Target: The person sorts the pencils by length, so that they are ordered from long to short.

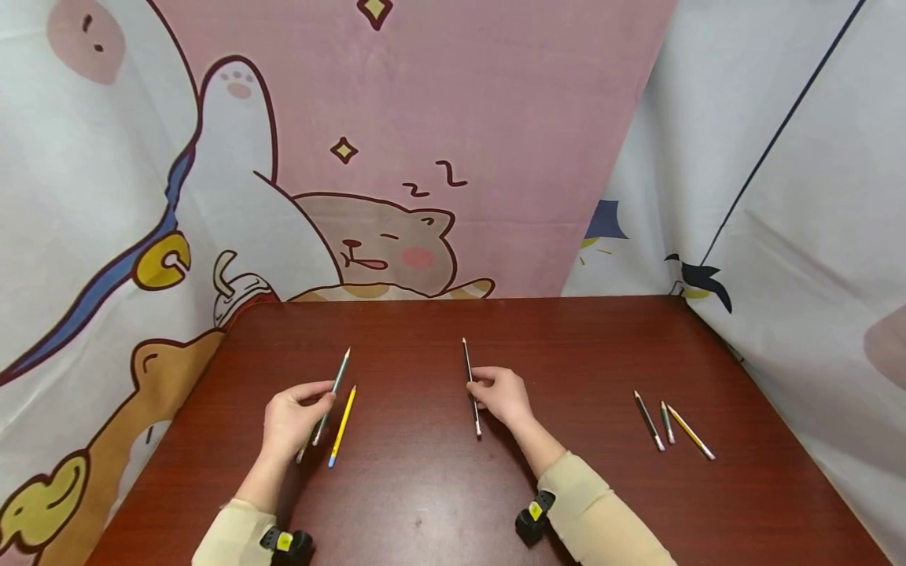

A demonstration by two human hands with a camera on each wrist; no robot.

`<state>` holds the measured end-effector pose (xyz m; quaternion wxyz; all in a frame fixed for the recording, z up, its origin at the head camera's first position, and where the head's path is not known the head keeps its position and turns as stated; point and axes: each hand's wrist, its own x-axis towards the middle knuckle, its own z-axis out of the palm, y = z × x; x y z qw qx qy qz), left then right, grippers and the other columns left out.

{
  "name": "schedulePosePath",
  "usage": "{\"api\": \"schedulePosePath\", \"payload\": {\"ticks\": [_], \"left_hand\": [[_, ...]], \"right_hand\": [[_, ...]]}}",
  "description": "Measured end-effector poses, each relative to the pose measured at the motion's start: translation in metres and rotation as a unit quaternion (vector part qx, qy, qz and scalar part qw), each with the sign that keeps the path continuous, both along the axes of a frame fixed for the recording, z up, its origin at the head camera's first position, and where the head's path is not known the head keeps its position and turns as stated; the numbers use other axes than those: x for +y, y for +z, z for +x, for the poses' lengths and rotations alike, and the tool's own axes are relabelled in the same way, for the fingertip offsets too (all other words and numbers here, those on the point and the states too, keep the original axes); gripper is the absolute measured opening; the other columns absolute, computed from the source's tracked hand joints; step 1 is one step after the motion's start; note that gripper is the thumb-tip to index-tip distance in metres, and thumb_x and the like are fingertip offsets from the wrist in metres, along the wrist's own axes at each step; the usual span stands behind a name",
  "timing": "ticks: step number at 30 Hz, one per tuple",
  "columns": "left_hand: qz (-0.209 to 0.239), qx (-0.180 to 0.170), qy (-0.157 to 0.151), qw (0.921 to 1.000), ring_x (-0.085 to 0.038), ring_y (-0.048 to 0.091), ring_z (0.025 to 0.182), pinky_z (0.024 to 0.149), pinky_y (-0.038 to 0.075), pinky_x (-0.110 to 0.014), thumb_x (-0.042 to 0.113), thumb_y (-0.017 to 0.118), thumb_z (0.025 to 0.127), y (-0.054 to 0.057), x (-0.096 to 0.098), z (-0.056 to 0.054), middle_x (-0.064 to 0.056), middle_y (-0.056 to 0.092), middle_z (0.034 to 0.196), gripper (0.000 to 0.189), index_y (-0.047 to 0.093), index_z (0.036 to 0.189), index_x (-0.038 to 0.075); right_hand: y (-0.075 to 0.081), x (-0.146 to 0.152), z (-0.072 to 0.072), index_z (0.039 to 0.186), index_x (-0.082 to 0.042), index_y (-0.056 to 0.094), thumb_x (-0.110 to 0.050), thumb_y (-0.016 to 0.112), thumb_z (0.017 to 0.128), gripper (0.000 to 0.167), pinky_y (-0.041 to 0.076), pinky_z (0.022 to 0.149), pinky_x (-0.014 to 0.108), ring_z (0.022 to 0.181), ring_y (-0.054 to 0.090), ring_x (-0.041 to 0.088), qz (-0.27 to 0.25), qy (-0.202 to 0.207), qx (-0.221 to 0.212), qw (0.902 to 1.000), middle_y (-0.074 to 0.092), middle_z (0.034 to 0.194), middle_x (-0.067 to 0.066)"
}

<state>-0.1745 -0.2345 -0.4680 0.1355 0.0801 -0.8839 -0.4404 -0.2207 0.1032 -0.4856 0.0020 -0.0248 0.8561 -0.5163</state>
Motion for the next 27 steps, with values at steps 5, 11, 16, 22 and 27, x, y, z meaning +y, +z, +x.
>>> {"api": "schedulePosePath", "payload": {"ticks": [5,11,16,22,27], "left_hand": [[0.028,0.0,-0.005,0.9996,-0.01,0.063,0.082,0.066,0.048,-0.023,0.015,0.077,0.083,0.002,0.009,0.001,-0.005,0.075,0.093,0.021,0.08,0.103,0.011],[0.054,0.022,-0.019,0.9981,-0.003,0.059,0.079,0.066,0.045,-0.015,0.009,0.077,0.082,0.004,0.021,0.0,-0.007,0.075,0.09,0.019,0.08,0.1,0.007],[0.069,0.031,-0.017,0.997,-0.004,0.06,0.078,0.065,0.045,-0.015,0.007,0.077,0.082,0.005,0.03,0.0,-0.008,0.075,0.09,0.018,0.079,0.099,0.005],[0.079,0.024,-0.002,0.9966,-0.005,0.06,0.084,0.068,0.044,-0.014,0.008,0.077,0.081,0.005,0.035,0.0,-0.009,0.075,0.094,0.019,0.08,0.099,0.006],[0.111,0.012,0.005,0.9938,-0.004,0.06,0.081,0.067,0.046,-0.015,0.007,0.078,0.081,0.004,0.037,0.002,-0.009,0.075,0.094,0.019,0.079,0.1,0.004]], "right_hand": [[0.002,-0.014,-0.006,0.117,0.001,0.071,-0.008,0.072,0.087,0.031,0.054,0.056,0.027,0.057,0.069,0.015,0.038,-0.006,0.019,0.9991,0.073,0.08,0.006],[0.003,-0.031,-0.011,0.117,-0.005,0.073,-0.012,0.073,0.086,0.033,0.052,0.062,0.028,0.055,0.066,0.009,0.077,-0.015,0.024,0.9966,0.073,0.078,0.0],[0.004,-0.043,-0.014,0.118,-0.007,0.073,-0.015,0.073,0.086,0.033,0.053,0.068,0.032,0.054,0.065,0.007,0.097,-0.019,0.019,0.9949,0.072,0.076,-0.003],[0.004,-0.054,-0.018,0.119,-0.009,0.073,-0.017,0.072,0.087,0.033,0.053,0.068,0.033,0.055,0.065,0.006,0.114,-0.021,0.015,0.9931,0.072,0.078,-0.003],[0.003,-0.063,-0.02,0.117,-0.011,0.074,-0.016,0.071,0.086,0.032,0.052,0.065,0.034,0.063,0.066,0.009,0.139,-0.029,0.021,0.9896,0.073,0.079,-0.003]]}}
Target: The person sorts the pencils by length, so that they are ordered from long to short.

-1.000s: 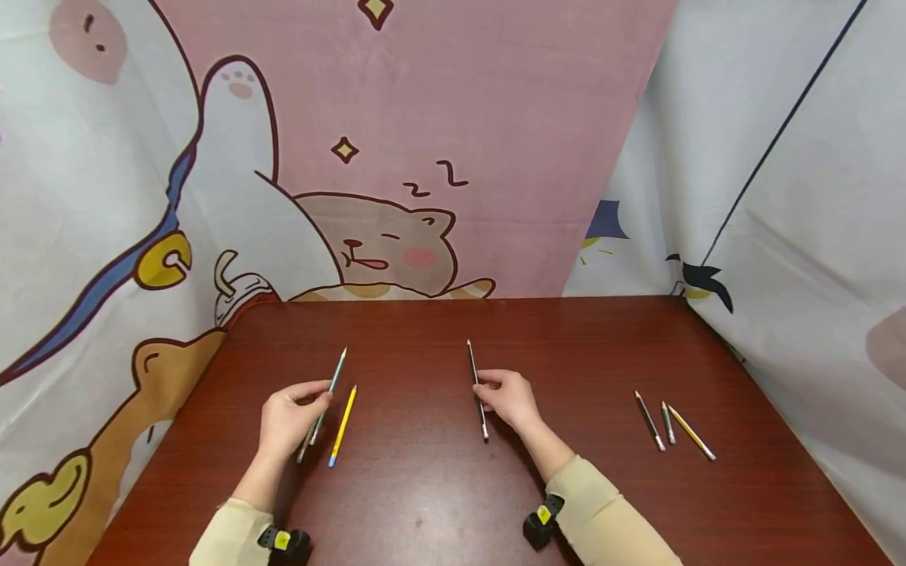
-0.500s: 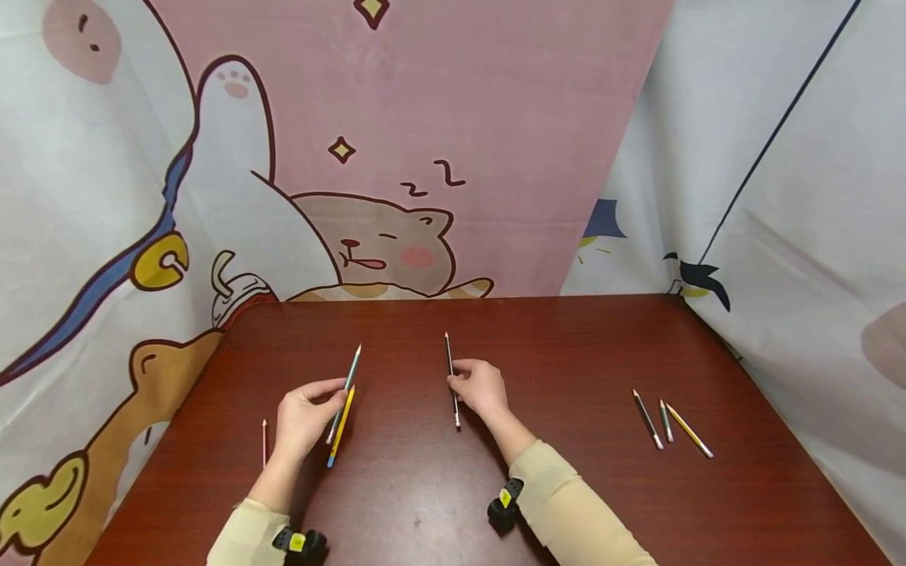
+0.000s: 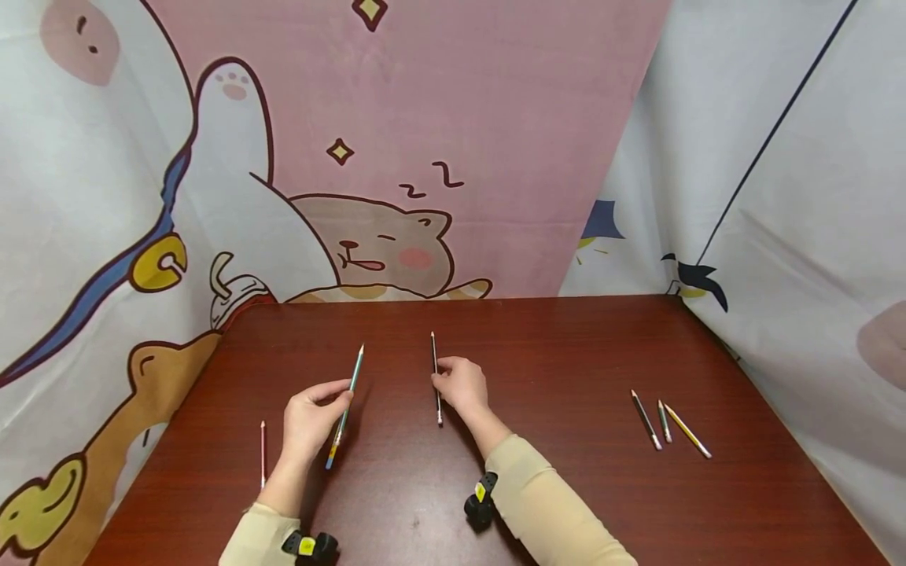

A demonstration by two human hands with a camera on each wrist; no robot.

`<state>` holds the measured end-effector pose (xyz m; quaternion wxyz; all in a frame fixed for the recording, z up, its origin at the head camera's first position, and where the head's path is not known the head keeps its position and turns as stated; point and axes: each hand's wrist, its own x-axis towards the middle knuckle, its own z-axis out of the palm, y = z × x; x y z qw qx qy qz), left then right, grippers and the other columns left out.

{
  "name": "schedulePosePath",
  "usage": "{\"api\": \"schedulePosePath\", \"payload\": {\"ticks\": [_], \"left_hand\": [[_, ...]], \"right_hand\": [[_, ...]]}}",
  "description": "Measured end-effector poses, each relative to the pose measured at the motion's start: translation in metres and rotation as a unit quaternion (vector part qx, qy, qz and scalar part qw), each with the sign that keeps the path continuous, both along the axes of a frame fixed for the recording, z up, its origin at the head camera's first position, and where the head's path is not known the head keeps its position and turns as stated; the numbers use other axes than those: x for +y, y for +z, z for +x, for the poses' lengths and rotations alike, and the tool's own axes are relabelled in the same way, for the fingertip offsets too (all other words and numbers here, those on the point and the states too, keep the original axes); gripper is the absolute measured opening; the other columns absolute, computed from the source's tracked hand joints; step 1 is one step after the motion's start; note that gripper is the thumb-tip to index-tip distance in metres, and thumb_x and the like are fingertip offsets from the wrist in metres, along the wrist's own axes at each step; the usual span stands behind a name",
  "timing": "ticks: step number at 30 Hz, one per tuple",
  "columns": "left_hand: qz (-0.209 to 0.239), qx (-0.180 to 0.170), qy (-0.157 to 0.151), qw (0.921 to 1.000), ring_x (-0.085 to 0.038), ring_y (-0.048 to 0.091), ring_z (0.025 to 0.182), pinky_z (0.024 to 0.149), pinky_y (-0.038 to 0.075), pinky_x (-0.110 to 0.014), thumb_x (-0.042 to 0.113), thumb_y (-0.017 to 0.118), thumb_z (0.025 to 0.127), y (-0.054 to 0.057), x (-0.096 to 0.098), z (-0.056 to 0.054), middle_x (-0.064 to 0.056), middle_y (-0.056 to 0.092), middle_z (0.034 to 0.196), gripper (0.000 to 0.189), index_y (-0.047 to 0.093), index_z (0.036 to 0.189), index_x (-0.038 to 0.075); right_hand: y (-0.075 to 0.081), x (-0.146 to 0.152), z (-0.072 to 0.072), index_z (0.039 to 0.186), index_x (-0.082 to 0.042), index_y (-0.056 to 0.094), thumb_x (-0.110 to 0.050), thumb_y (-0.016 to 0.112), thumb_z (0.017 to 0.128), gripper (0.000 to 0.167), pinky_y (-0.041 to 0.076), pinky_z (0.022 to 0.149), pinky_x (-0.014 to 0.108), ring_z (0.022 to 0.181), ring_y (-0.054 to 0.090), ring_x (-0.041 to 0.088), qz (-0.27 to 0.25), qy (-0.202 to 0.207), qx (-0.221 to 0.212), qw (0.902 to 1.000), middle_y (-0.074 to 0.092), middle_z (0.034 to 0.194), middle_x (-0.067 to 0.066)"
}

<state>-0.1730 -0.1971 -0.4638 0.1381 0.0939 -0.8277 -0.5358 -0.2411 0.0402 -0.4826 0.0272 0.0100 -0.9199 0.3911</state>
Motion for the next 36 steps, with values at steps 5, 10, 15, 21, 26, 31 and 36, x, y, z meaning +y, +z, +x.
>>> {"api": "schedulePosePath", "payload": {"ticks": [5,10,15,21,26,31,36], "left_hand": [[0.027,-0.003,0.007,0.9996,-0.005,0.059,0.082,0.066,0.047,-0.016,0.006,0.077,0.081,0.0,0.003,0.0,-0.011,0.074,0.098,0.019,0.079,0.099,0.003],[0.024,-0.002,0.005,0.9997,-0.014,0.059,0.092,0.069,0.045,-0.017,0.008,0.077,0.083,0.0,0.007,-0.002,-0.014,0.073,0.106,0.018,0.079,0.1,0.002],[0.023,-0.004,0.008,0.9997,-0.017,0.058,0.093,0.068,0.045,-0.018,0.009,0.077,0.082,0.0,0.01,-0.003,-0.015,0.072,0.107,0.019,0.079,0.099,0.003],[0.02,-0.001,0.009,0.9998,-0.013,0.058,0.085,0.063,0.046,-0.018,0.009,0.078,0.08,-0.002,0.013,-0.004,-0.014,0.073,0.104,0.018,0.079,0.098,0.004],[0.015,0.0,0.008,0.9999,-0.013,0.058,0.083,0.063,0.046,-0.017,0.008,0.078,0.081,-0.005,0.014,-0.006,-0.014,0.073,0.103,0.018,0.079,0.098,0.004],[0.018,-0.001,0.009,0.9998,-0.013,0.059,0.086,0.065,0.045,-0.016,0.008,0.078,0.081,-0.007,0.014,-0.008,-0.013,0.073,0.104,0.018,0.079,0.099,0.004],[0.023,-0.001,0.006,0.9997,-0.009,0.059,0.086,0.066,0.045,-0.015,0.01,0.078,0.081,-0.006,0.016,-0.005,-0.014,0.073,0.105,0.019,0.079,0.099,0.004]], "right_hand": [[0.001,-0.009,-0.001,0.114,-0.012,0.076,-0.016,0.072,0.085,0.03,0.052,0.063,0.035,0.075,0.068,0.016,0.012,-0.006,0.009,0.9999,0.073,0.082,-0.001],[0.001,-0.015,-0.001,0.113,-0.012,0.076,-0.018,0.073,0.085,0.029,0.054,0.066,0.037,0.081,0.07,0.02,0.024,-0.01,0.009,0.9996,0.075,0.087,0.0],[0.0,-0.018,-0.001,0.112,-0.011,0.076,-0.016,0.073,0.085,0.027,0.054,0.067,0.039,0.083,0.07,0.024,0.028,-0.015,0.007,0.9995,0.075,0.092,0.003],[-0.001,-0.02,-0.003,0.11,-0.012,0.077,-0.015,0.072,0.084,0.026,0.055,0.069,0.041,0.087,0.07,0.028,0.041,-0.019,0.015,0.9988,0.075,0.099,0.004],[-0.002,-0.022,-0.005,0.11,-0.012,0.077,-0.015,0.072,0.084,0.026,0.055,0.071,0.042,0.089,0.07,0.029,0.048,-0.024,0.016,0.9984,0.075,0.1,0.004],[-0.002,-0.024,-0.004,0.109,-0.013,0.077,-0.016,0.072,0.084,0.025,0.055,0.069,0.042,0.088,0.07,0.029,0.063,-0.026,0.017,0.9975,0.074,0.1,0.004],[-0.002,-0.025,-0.003,0.106,-0.013,0.078,-0.015,0.074,0.083,0.024,0.055,0.07,0.043,0.086,0.07,0.03,0.088,-0.015,0.038,0.9952,0.075,0.097,0.004]]}}
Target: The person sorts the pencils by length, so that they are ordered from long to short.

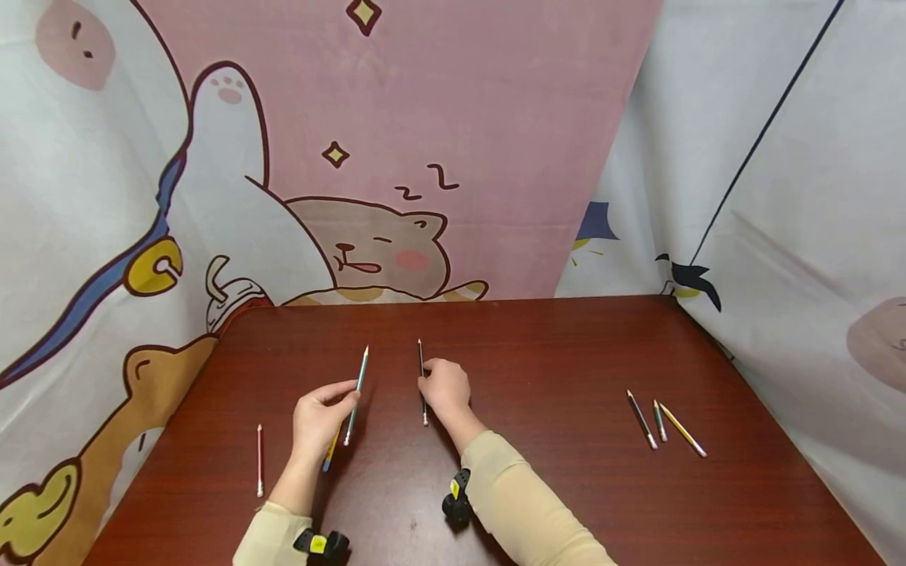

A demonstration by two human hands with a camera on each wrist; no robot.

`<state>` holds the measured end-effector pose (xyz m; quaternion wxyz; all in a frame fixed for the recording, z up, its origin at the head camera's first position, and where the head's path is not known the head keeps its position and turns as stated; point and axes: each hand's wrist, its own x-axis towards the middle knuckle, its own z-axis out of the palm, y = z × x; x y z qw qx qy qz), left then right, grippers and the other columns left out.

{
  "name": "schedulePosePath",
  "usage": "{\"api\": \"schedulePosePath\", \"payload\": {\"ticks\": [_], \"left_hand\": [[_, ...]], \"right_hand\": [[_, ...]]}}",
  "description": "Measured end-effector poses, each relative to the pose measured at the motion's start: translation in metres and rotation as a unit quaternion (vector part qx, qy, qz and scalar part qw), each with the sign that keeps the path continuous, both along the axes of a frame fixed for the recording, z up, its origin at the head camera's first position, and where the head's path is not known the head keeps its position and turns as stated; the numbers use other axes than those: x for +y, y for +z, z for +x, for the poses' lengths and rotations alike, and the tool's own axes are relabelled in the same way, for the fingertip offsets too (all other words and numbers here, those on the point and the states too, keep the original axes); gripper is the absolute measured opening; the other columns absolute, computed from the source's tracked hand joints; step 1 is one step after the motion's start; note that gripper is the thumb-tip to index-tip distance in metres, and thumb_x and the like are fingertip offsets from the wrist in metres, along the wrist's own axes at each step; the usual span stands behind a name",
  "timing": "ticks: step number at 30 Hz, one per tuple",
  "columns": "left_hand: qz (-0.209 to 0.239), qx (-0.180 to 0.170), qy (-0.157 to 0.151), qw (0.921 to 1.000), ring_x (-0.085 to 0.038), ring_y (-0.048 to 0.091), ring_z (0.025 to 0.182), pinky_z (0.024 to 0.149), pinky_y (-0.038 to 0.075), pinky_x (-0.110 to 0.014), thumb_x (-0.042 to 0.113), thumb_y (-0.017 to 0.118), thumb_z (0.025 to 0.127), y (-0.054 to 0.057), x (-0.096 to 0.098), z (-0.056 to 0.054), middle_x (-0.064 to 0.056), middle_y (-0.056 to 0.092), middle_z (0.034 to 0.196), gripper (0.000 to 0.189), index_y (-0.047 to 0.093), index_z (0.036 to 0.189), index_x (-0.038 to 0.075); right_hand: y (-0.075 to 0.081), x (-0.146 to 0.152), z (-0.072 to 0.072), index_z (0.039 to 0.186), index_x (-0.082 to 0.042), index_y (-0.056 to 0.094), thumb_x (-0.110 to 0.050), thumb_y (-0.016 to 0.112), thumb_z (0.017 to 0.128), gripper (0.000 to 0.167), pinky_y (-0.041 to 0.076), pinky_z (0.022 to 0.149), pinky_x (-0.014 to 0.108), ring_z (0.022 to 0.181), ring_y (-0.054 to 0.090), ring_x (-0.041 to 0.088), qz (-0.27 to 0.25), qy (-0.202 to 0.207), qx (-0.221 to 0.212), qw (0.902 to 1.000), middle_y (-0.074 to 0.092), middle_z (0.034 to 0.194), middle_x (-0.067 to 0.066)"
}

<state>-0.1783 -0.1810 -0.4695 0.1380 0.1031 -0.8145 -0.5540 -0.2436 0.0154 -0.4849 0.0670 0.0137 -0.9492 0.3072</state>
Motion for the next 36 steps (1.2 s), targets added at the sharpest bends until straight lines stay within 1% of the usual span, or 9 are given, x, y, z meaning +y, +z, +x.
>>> {"api": "schedulePosePath", "payload": {"ticks": [5,8,12,14,17,22,29,34,36], "left_hand": [[0.006,0.001,-0.001,1.0,-0.005,0.057,0.083,0.065,0.045,-0.015,0.01,0.078,0.082,0.001,0.0,0.001,-0.015,0.073,0.105,0.019,0.079,0.1,0.003],[0.005,0.002,0.0,1.0,-0.005,0.057,0.082,0.065,0.045,-0.015,0.01,0.078,0.081,0.001,0.0,0.001,-0.015,0.073,0.104,0.019,0.079,0.099,0.003],[0.009,0.001,0.002,1.0,-0.004,0.057,0.082,0.066,0.044,-0.015,0.008,0.077,0.081,0.0,0.001,-0.001,-0.015,0.073,0.104,0.018,0.079,0.099,0.002],[0.011,0.001,0.001,0.9999,-0.003,0.057,0.083,0.066,0.044,-0.015,0.008,0.077,0.081,0.0,0.001,0.0,-0.015,0.073,0.104,0.018,0.079,0.099,0.002],[0.013,0.002,-0.001,0.9999,-0.004,0.057,0.083,0.066,0.045,-0.015,0.008,0.078,0.081,0.0,0.001,0.001,-0.015,0.073,0.105,0.019,0.079,0.099,0.002],[0.016,0.002,-0.004,0.9999,-0.008,0.057,0.086,0.067,0.044,-0.016,0.008,0.077,0.082,-0.001,0.001,0.0,-0.015,0.073,0.106,0.019,0.079,0.099,0.002],[0.013,-0.008,0.0,0.9999,-0.011,0.058,0.087,0.066,0.045,-0.017,0.009,0.077,0.082,-0.002,0.0,0.0,-0.014,0.073,0.106,0.018,0.079,0.099,0.003],[0.014,-0.004,-0.004,0.9999,-0.011,0.058,0.088,0.067,0.044,-0.016,0.009,0.077,0.082,-0.002,0.001,0.0,-0.015,0.072,0.106,0.019,0.079,0.099,0.002],[0.014,-0.003,-0.004,0.9999,-0.01,0.058,0.088,0.068,0.044,-0.016,0.009,0.078,0.082,-0.003,0.001,0.0,-0.015,0.073,0.106,0.019,0.079,0.099,0.002]], "right_hand": [[-0.001,0.0,0.0,0.106,-0.013,0.078,-0.019,0.077,0.085,0.022,0.056,0.071,0.041,0.086,0.07,0.026,0.001,0.011,-0.002,0.9999,0.075,0.098,0.003],[-0.003,-0.001,-0.001,0.106,-0.013,0.079,-0.02,0.078,0.085,0.022,0.056,0.069,0.038,0.079,0.071,0.022,-0.008,0.014,-0.004,0.9999,0.075,0.096,0.003],[-0.006,-0.003,-0.002,0.104,-0.011,0.079,-0.02,0.08,0.084,0.022,0.056,0.065,0.035,0.067,0.069,0.017,-0.021,0.021,0.008,0.9995,0.075,0.09,0.004],[-0.007,-0.004,-0.003,0.103,-0.011,0.079,-0.02,0.08,0.083,0.022,0.055,0.064,0.033,0.065,0.068,0.014,-0.024,0.024,0.014,0.9993,0.075,0.09,0.003],[-0.008,-0.005,-0.004,0.105,-0.012,0.079,-0.02,0.079,0.084,0.022,0.055,0.064,0.031,0.06,0.067,0.011,-0.028,0.026,0.011,0.9992,0.075,0.09,0.003],[-0.009,-0.007,-0.008,0.106,-0.012,0.079,-0.02,0.079,0.085,0.023,0.055,0.063,0.03,0.06,0.067,0.011,-0.025,0.032,0.016,0.999,0.075,0.089,0.003],[-0.011,-0.01,-0.01,0.105,-0.013,0.079,-0.022,0.08,0.084,0.023,0.056,0.067,0.032,0.064,0.068,0.01,-0.011,0.033,0.023,0.9991,0.075,0.085,0.0],[-0.011,-0.009,-0.011,0.106,-0.013,0.079,-0.022,0.08,0.084,0.024,0.056,0.068,0.033,0.061,0.067,0.009,-0.018,0.029,0.025,0.9991,0.075,0.081,-0.001],[-0.011,-0.009,-0.012,0.107,-0.013,0.079,-0.023,0.08,0.084,0.025,0.056,0.069,0.033,0.059,0.066,0.008,-0.023,0.028,0.018,0.9992,0.075,0.081,-0.001]]}}
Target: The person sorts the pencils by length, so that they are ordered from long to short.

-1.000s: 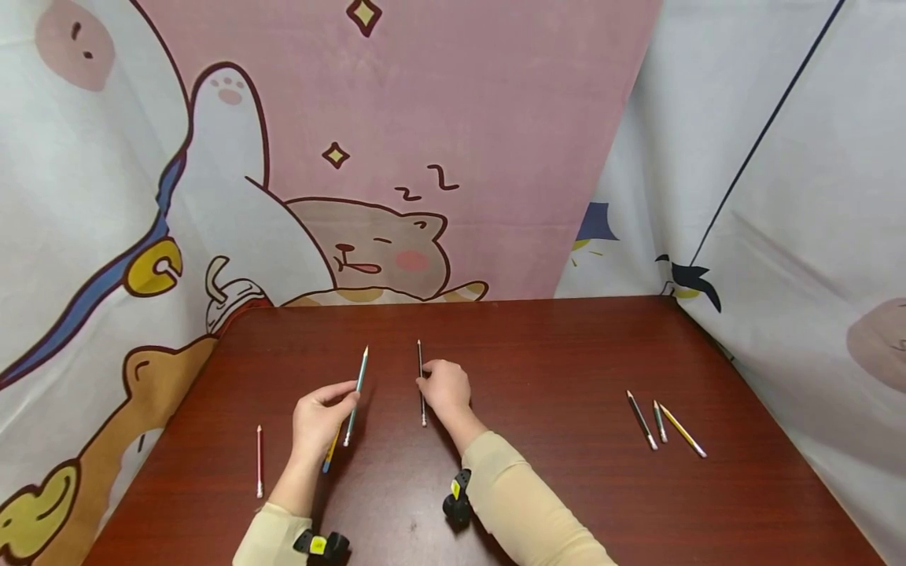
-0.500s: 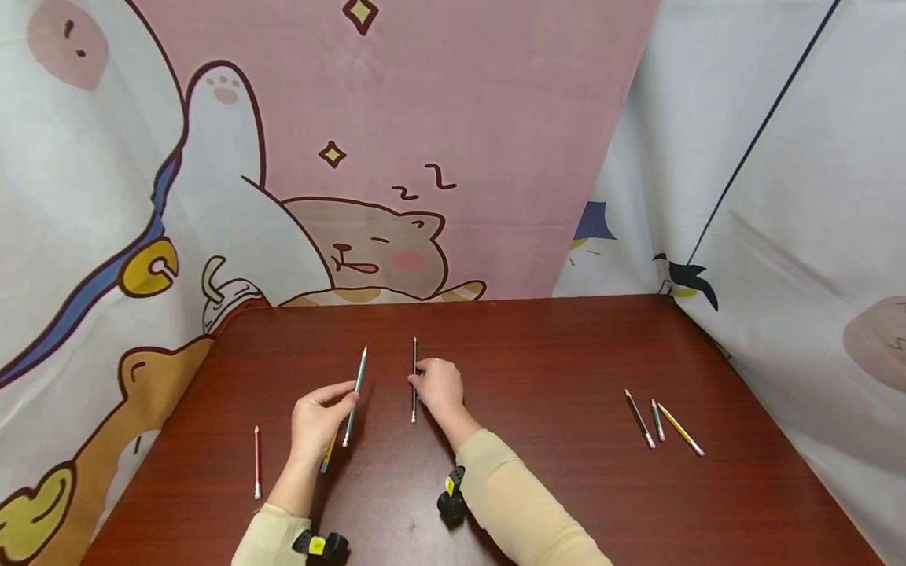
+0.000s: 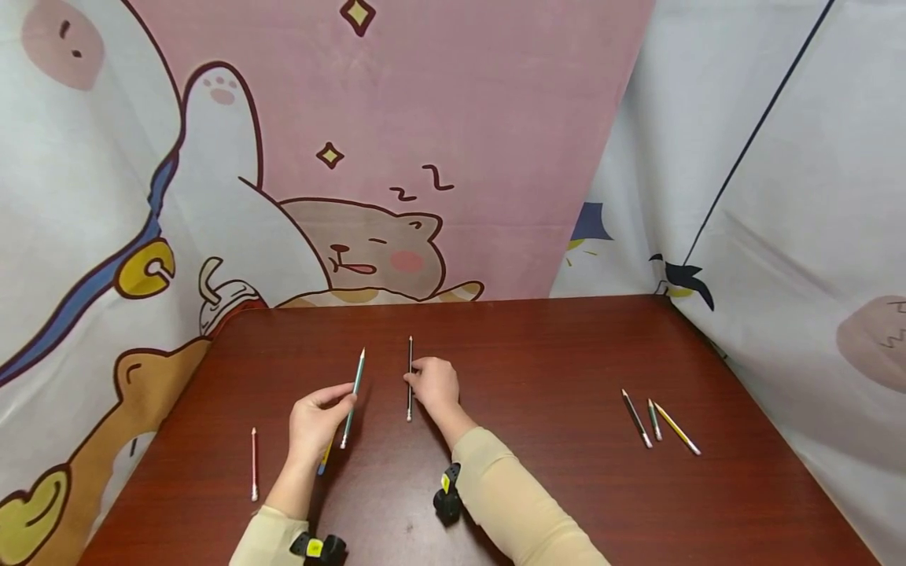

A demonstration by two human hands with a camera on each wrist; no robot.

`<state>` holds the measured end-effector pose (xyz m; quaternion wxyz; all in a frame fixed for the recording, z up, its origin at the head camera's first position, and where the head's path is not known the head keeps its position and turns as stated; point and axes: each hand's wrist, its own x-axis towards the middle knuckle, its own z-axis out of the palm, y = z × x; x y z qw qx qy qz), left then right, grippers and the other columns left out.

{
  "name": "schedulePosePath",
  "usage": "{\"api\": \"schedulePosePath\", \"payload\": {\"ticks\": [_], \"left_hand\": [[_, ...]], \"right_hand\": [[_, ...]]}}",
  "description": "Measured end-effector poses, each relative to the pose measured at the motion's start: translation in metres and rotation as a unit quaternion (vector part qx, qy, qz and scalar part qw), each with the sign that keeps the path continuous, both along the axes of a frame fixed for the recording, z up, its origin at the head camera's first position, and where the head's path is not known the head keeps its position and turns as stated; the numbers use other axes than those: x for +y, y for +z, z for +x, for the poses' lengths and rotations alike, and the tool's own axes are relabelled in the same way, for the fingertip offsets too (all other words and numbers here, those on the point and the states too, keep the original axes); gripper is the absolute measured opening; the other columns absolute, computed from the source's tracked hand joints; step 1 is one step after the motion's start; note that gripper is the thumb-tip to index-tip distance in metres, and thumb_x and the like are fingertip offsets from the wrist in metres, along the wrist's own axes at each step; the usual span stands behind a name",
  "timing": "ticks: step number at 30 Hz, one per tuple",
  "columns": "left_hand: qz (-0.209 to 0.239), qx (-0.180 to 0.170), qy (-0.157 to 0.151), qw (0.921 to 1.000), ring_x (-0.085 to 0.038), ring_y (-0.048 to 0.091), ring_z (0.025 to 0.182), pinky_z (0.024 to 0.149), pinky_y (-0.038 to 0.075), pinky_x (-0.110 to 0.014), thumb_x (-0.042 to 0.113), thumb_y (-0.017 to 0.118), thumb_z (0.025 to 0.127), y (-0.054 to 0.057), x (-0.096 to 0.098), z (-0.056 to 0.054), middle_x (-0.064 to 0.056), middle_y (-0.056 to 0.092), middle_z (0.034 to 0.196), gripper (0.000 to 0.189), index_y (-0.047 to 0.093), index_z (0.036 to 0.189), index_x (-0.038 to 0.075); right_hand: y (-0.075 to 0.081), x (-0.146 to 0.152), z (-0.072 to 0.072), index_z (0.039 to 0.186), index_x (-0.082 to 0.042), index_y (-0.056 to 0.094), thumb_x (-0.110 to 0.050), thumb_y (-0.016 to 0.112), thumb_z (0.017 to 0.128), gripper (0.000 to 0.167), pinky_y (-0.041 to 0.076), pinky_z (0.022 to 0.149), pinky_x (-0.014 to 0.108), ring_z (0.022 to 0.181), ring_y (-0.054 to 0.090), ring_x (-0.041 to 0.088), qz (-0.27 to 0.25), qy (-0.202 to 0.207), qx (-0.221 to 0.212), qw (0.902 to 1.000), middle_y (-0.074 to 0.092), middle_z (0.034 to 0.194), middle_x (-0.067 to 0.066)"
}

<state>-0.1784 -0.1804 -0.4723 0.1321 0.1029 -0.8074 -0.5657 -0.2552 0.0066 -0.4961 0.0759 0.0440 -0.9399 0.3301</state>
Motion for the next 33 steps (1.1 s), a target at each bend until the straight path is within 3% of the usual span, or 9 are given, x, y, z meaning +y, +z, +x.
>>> {"api": "schedulePosePath", "payload": {"ticks": [15,26,33], "left_hand": [[0.001,-0.005,-0.004,1.0,-0.014,0.056,0.089,0.065,0.046,-0.019,0.009,0.078,0.081,-0.002,0.0,-0.001,-0.014,0.073,0.106,0.019,0.079,0.099,0.003],[0.027,-0.001,-0.013,0.9995,-0.005,0.058,0.079,0.062,0.047,-0.017,0.004,0.077,0.081,0.0,0.006,-0.002,-0.014,0.073,0.1,0.019,0.078,0.1,0.001],[-0.001,0.007,-0.01,0.9999,-0.008,0.059,0.085,0.067,0.044,-0.015,0.005,0.077,0.08,0.0,0.017,-0.005,-0.014,0.074,0.101,0.018,0.079,0.097,0.002]], "right_hand": [[0.001,0.003,0.001,0.11,-0.01,0.077,-0.02,0.079,0.084,0.028,0.051,0.055,0.022,0.048,0.06,0.001,-0.053,0.013,-0.013,0.9984,0.072,0.074,-0.003],[-0.004,0.013,0.004,0.117,-0.008,0.074,-0.019,0.078,0.086,0.033,0.054,0.065,0.026,0.051,0.062,0.001,-0.068,0.03,-0.005,0.9972,0.071,0.073,-0.005],[-0.006,0.025,0.009,0.117,-0.007,0.074,-0.019,0.079,0.084,0.035,0.055,0.074,0.032,0.052,0.064,0.003,-0.087,0.035,0.005,0.9956,0.07,0.071,-0.005]]}}
